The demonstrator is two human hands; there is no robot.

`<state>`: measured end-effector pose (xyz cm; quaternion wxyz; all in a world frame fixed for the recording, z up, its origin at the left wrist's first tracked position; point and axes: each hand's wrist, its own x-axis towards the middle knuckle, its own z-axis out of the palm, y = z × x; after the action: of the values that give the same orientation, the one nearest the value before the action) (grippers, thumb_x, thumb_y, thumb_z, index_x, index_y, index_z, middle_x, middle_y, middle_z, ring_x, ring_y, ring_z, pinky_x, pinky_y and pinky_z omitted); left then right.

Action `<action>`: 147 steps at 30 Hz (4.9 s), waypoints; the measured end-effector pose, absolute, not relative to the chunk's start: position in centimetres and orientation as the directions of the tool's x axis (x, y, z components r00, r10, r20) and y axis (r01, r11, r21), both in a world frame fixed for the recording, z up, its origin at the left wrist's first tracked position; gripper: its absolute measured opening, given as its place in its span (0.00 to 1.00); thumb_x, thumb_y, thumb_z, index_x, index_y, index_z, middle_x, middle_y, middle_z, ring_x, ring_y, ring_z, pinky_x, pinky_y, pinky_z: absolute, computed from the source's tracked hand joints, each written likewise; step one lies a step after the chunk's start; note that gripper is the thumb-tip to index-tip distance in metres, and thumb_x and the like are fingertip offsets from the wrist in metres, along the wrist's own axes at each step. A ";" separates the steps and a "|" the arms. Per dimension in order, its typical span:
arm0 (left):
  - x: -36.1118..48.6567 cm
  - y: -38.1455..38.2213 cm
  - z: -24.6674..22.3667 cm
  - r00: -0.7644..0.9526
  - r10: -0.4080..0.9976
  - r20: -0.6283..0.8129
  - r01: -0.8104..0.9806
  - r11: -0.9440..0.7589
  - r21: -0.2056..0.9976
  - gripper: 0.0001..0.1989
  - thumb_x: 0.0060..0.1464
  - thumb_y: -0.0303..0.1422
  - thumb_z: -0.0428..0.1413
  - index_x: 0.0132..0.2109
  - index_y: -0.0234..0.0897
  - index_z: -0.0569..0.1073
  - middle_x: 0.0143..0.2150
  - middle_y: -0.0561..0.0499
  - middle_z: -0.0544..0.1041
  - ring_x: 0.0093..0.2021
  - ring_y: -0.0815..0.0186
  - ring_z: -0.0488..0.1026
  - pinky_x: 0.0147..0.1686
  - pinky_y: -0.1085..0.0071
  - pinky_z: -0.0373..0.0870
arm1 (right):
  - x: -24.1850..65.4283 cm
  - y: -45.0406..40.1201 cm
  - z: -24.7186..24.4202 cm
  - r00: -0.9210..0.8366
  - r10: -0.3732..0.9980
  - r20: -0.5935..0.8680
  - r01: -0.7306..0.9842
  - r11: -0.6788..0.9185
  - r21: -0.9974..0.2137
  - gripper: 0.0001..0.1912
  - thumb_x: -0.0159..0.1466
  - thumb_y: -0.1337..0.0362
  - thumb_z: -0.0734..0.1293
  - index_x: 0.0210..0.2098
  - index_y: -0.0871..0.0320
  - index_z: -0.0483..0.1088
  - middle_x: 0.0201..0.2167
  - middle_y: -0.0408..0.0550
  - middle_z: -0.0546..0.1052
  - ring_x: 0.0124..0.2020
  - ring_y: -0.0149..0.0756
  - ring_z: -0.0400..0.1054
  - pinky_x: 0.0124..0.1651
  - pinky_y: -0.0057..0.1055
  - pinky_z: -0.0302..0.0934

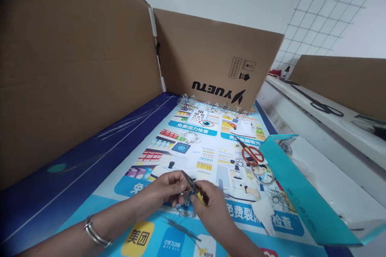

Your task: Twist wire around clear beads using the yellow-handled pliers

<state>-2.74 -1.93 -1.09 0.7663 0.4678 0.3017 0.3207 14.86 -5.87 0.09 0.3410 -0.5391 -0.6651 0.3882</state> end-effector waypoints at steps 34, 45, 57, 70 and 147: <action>-2.3 -2.2 -0.3 0.687 0.721 -0.087 -0.171 0.277 0.946 0.12 0.52 0.35 0.56 0.43 0.35 0.69 0.36 0.48 0.72 0.33 0.67 0.68 0.31 0.71 0.63 | 15.7 -5.4 -0.7 -0.067 0.994 -0.082 0.020 -0.081 -0.997 0.10 0.61 0.56 0.61 0.35 0.57 0.64 0.22 0.39 0.63 0.24 0.28 0.57 0.27 0.25 0.54; -2.3 -2.0 -0.8 0.642 0.756 -0.128 -0.117 0.262 0.958 0.08 0.51 0.33 0.55 0.39 0.34 0.70 0.30 0.49 0.73 0.27 0.70 0.66 0.27 0.73 0.61 | 15.6 -5.7 -0.4 -0.102 0.992 -0.070 0.113 -0.059 -0.992 0.10 0.59 0.57 0.64 0.33 0.57 0.64 0.23 0.38 0.63 0.24 0.28 0.56 0.27 0.25 0.52; -2.0 -1.7 -1.5 0.582 0.811 -0.055 -0.238 0.235 0.942 0.10 0.49 0.31 0.58 0.39 0.37 0.67 0.33 0.51 0.71 0.31 0.67 0.69 0.31 0.71 0.62 | 15.7 -5.6 -0.7 -0.065 0.990 -0.123 -0.001 -0.123 -0.992 0.08 0.59 0.59 0.63 0.35 0.57 0.63 0.22 0.38 0.62 0.24 0.28 0.55 0.27 0.25 0.53; -2.0 -1.9 -0.8 0.549 0.833 -0.065 -0.234 0.228 0.945 0.10 0.48 0.32 0.59 0.36 0.35 0.65 0.31 0.52 0.69 0.32 0.68 0.69 0.32 0.72 0.62 | 15.7 -5.5 -0.8 -0.073 0.990 -0.119 0.043 -0.116 -0.992 0.07 0.60 0.60 0.62 0.36 0.56 0.62 0.22 0.37 0.60 0.24 0.28 0.54 0.27 0.25 0.52; -3.3 -1.2 -0.3 0.476 0.879 0.031 -0.068 0.001 0.998 0.06 0.54 0.34 0.52 0.33 0.36 0.67 0.29 0.54 0.66 0.30 0.69 0.62 0.31 0.73 0.58 | 18.9 -4.3 1.1 -0.276 0.960 0.047 0.757 0.247 -0.605 0.09 0.57 0.63 0.63 0.38 0.54 0.68 0.31 0.44 0.69 0.30 0.33 0.62 0.31 0.28 0.54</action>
<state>-3.30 -1.19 -0.35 0.6199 0.5946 0.3410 0.3819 18.88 -4.33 1.06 0.2101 -0.5638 -0.7613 0.2416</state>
